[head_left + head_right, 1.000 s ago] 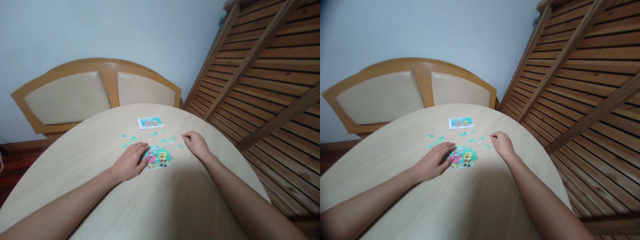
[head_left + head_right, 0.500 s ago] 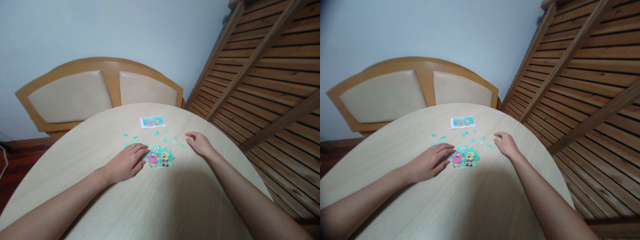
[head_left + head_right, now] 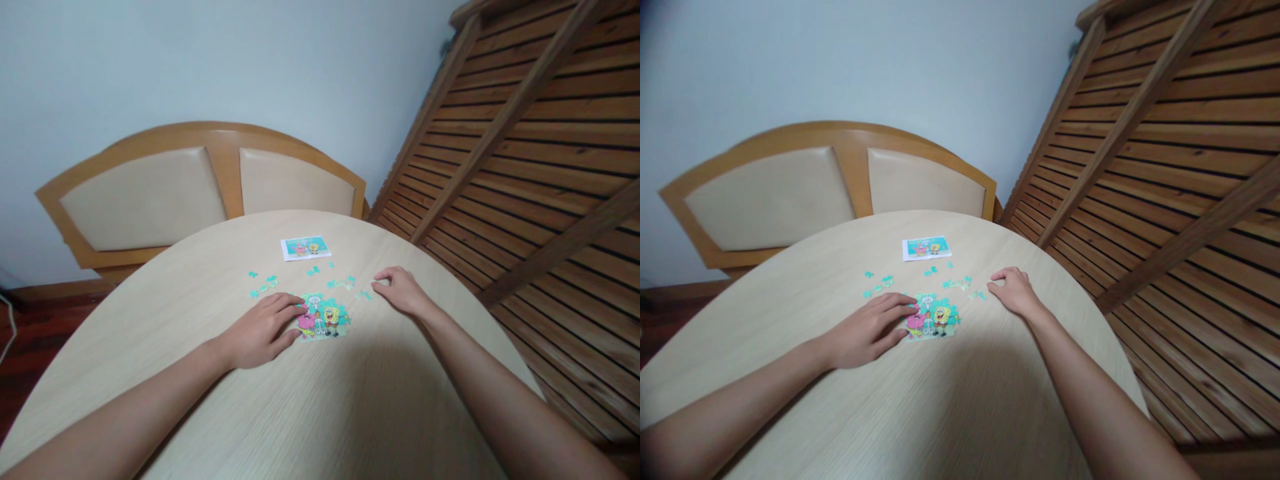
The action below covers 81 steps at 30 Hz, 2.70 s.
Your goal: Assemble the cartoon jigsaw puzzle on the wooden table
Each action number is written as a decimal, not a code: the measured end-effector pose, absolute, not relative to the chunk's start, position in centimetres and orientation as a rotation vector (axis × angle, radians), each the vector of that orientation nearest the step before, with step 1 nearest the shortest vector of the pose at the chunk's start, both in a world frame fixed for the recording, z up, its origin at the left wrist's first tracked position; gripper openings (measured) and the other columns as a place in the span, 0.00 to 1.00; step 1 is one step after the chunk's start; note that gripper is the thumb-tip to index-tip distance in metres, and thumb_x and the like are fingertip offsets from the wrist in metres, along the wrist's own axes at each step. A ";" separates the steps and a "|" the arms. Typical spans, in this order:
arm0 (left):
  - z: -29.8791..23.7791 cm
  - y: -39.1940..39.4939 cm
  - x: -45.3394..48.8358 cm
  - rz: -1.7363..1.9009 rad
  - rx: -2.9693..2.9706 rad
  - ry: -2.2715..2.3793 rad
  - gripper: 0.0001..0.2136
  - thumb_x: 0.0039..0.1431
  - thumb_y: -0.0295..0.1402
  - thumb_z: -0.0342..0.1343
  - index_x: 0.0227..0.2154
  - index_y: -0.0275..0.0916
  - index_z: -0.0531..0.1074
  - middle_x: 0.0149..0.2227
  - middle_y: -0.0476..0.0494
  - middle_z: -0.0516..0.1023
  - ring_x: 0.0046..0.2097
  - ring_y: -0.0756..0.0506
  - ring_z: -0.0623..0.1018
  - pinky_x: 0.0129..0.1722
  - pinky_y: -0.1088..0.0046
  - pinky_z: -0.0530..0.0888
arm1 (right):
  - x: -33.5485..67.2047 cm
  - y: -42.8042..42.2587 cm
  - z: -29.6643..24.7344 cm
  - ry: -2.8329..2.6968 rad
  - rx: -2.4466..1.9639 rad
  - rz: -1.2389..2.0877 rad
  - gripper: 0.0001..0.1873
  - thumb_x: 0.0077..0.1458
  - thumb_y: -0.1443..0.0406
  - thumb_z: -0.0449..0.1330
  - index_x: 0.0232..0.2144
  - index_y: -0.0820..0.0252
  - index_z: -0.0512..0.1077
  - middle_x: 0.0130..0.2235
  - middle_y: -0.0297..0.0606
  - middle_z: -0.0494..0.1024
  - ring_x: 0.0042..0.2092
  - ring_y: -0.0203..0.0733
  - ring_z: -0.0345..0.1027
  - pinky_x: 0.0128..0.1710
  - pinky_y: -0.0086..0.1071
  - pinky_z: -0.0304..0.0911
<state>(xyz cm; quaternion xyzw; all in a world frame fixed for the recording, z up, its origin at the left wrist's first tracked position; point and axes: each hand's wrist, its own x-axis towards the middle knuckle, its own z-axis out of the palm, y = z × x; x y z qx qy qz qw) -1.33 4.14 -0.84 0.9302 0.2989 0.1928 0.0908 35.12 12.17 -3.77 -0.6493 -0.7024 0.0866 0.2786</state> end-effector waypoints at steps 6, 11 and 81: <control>-0.7 4.1 -1.3 0.556 2.790 0.881 0.16 0.70 0.37 0.48 0.57 0.42 0.66 0.56 0.37 0.72 0.58 0.38 0.70 0.59 0.54 0.69 | 34.4 11.4 -3.1 -1.908 -1.622 0.402 0.10 0.50 0.62 0.63 0.36 0.61 0.76 0.36 0.40 0.80 0.38 0.42 0.74 0.40 0.34 0.68; -0.5 4.0 -1.2 0.581 2.782 0.894 0.16 0.69 0.36 0.49 0.57 0.42 0.67 0.56 0.38 0.72 0.58 0.38 0.71 0.59 0.54 0.69 | 32.9 10.5 -1.9 -1.885 -1.527 0.468 0.10 0.53 0.62 0.61 0.37 0.59 0.77 0.32 0.37 0.79 0.34 0.40 0.72 0.36 0.33 0.68; 0.8 1.6 -0.7 0.324 2.725 1.124 0.12 0.68 0.31 0.53 0.51 0.45 0.76 0.40 0.44 0.79 0.42 0.41 0.75 0.43 0.63 0.71 | 23.8 4.6 -1.3 -2.518 -0.796 0.445 0.12 0.59 0.63 0.65 0.46 0.52 0.78 0.51 0.39 0.78 0.54 0.47 0.68 0.55 0.45 0.59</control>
